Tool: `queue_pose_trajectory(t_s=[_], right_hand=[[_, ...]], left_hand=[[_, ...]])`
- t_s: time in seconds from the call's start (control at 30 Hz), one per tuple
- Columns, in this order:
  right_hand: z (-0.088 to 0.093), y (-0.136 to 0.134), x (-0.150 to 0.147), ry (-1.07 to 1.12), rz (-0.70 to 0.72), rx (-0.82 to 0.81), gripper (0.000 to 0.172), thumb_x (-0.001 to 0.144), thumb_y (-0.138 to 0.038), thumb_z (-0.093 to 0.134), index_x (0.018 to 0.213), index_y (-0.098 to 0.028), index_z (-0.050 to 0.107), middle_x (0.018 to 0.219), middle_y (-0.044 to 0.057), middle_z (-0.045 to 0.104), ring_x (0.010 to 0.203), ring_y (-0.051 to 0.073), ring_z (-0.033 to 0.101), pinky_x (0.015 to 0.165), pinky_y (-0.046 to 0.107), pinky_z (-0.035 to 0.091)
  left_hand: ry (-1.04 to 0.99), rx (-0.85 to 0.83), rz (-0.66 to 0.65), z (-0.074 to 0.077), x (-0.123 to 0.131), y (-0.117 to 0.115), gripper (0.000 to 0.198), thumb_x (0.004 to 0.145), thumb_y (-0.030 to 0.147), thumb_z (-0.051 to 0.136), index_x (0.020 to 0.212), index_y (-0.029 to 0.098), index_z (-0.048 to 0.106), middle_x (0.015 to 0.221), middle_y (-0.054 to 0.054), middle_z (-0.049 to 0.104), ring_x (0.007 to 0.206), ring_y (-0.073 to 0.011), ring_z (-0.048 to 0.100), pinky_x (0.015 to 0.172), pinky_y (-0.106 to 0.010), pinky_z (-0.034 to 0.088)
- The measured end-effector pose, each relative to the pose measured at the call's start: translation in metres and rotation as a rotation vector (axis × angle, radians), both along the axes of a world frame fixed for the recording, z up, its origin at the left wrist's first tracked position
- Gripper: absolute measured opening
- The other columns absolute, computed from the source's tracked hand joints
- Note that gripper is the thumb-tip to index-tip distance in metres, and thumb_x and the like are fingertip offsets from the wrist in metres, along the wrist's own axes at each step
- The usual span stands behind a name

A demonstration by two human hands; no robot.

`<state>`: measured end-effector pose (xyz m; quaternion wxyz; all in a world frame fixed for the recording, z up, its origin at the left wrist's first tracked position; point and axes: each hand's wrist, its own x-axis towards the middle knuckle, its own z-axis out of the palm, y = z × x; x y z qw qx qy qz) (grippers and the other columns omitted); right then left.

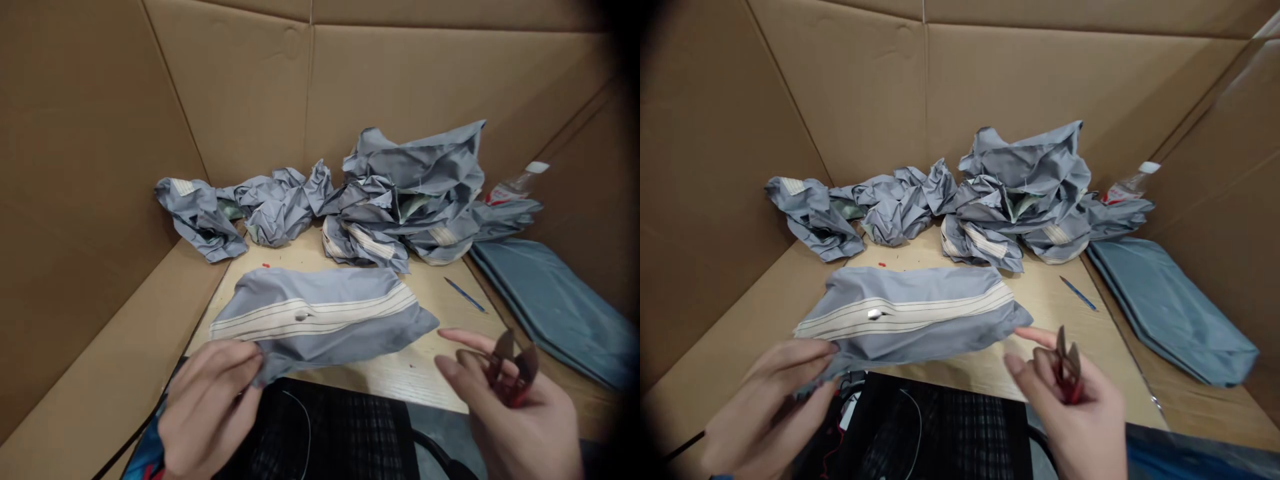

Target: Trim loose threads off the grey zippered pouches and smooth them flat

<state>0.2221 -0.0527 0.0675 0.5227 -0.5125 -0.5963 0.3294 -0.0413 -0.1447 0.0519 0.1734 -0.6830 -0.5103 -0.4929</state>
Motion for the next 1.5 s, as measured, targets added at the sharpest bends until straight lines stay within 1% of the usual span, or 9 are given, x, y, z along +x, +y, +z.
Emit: queue_pose_trajectory(t_s=[0.17, 0.3, 0.43, 0.53, 0.67, 0.83, 1.13, 1.33, 1.5], right_hand=[[0.020, -0.022, -0.036, -0.038, 0.352, 0.021, 0.032, 0.076, -0.024, 0.075, 0.108, -0.029, 0.073, 0.052, -0.007, 0.026, 0.044, 0.005, 0.026, 0.040, 0.016, 0.023], [0.023, -0.016, -0.045, -0.056, 0.171, 0.166, 0.004, 0.080, -0.025, 0.072, 0.081, -0.023, 0.075, 0.049, -0.006, 0.034, 0.044, 0.004, 0.029, 0.040, 0.016, 0.022], [0.019, -0.002, -0.033, 0.015, 0.070, 0.146, 0.012, 0.081, -0.031, 0.072, 0.077, -0.020, 0.072, 0.052, -0.004, 0.034, 0.047, 0.005, 0.030, 0.042, 0.017, 0.024], [0.017, 0.010, -0.022, 0.183, 0.023, 0.064, 0.021, 0.077, -0.038, 0.076, 0.077, -0.017, 0.071, 0.056, -0.004, 0.036, 0.051, 0.006, 0.033, 0.046, 0.018, 0.029], [0.023, 0.023, -0.013, 0.423, 0.033, 0.038, 0.029, 0.071, -0.040, 0.081, 0.078, -0.014, 0.069, 0.054, -0.006, 0.033, 0.048, 0.004, 0.029, 0.046, 0.018, 0.026], [0.039, 0.030, -0.005, 0.513, 0.039, 0.064, 0.032, 0.065, -0.038, 0.083, 0.073, -0.013, 0.066, 0.052, -0.004, 0.039, 0.046, 0.005, 0.031, 0.043, 0.019, 0.025], [0.036, 0.038, 0.009, 0.653, 0.048, 0.011, 0.037, 0.056, -0.033, 0.087, 0.074, -0.014, 0.062, 0.049, -0.008, 0.034, 0.041, 0.002, 0.022, 0.040, 0.018, 0.017], [0.015, 0.034, 0.017, 0.727, 0.087, -0.126, 0.041, 0.055, -0.033, 0.087, 0.079, -0.016, 0.059, 0.049, -0.010, 0.034, 0.038, 0.001, 0.020, 0.039, 0.017, 0.015], [0.016, 0.028, 0.017, 0.722, 0.101, -0.108, 0.040, 0.058, -0.034, 0.087, 0.079, -0.016, 0.058, 0.050, -0.010, 0.033, 0.038, 0.001, 0.020, 0.038, 0.017, 0.015]], left_hand=[[0.124, 0.052, -0.055, 0.017, 0.035, 0.026, 0.021, 0.079, -0.003, 0.060, 0.088, 0.015, 0.065, 0.083, -0.002, 0.072, 0.081, -0.0147, 0.063, 0.084, -0.030, 0.051], [0.094, 0.029, -0.048, 0.021, 0.044, 0.038, 0.033, 0.077, 0.002, 0.066, 0.107, 0.015, 0.064, 0.102, -0.006, 0.071, 0.096, -0.0181, 0.062, 0.097, -0.038, 0.046], [-0.075, 0.010, 0.083, 0.009, 0.035, 0.042, 0.060, 0.070, 0.018, 0.079, 0.124, 0.011, 0.053, 0.124, -0.018, 0.056, 0.120, -0.0284, 0.052, 0.104, -0.046, 0.043], [-0.269, -0.108, 0.107, -0.007, 0.034, 0.047, 0.070, 0.072, 0.027, 0.079, 0.132, 0.014, 0.046, 0.130, -0.018, 0.052, 0.121, -0.0273, 0.053, 0.102, -0.044, 0.046], [-0.432, -0.245, 0.063, -0.018, 0.048, 0.057, 0.041, 0.082, 0.028, 0.071, 0.119, 0.020, 0.053, 0.109, -0.007, 0.067, 0.093, -0.0167, 0.067, 0.081, -0.029, 0.056], [-0.387, -0.083, 0.024, -0.007, 0.061, 0.063, 0.012, 0.086, 0.016, 0.064, 0.097, 0.018, 0.062, 0.091, -0.004, 0.072, 0.081, -0.0148, 0.070, 0.073, -0.023, 0.057], [-0.168, 0.249, -0.099, 0.004, 0.067, 0.051, 0.030, 0.072, -0.010, 0.063, 0.089, 0.014, 0.062, 0.082, -0.004, 0.068, 0.082, -0.0160, 0.068, 0.077, -0.029, 0.058], [-0.156, 0.266, -0.172, -0.001, 0.073, 0.049, 0.029, 0.069, -0.014, 0.062, 0.083, 0.012, 0.061, 0.084, -0.007, 0.066, 0.085, -0.0186, 0.067, 0.075, -0.032, 0.058], [-0.222, 0.238, -0.178, 0.002, 0.070, 0.049, 0.029, 0.071, -0.013, 0.063, 0.083, 0.013, 0.060, 0.082, -0.005, 0.065, 0.080, -0.0144, 0.065, 0.071, -0.027, 0.056]])
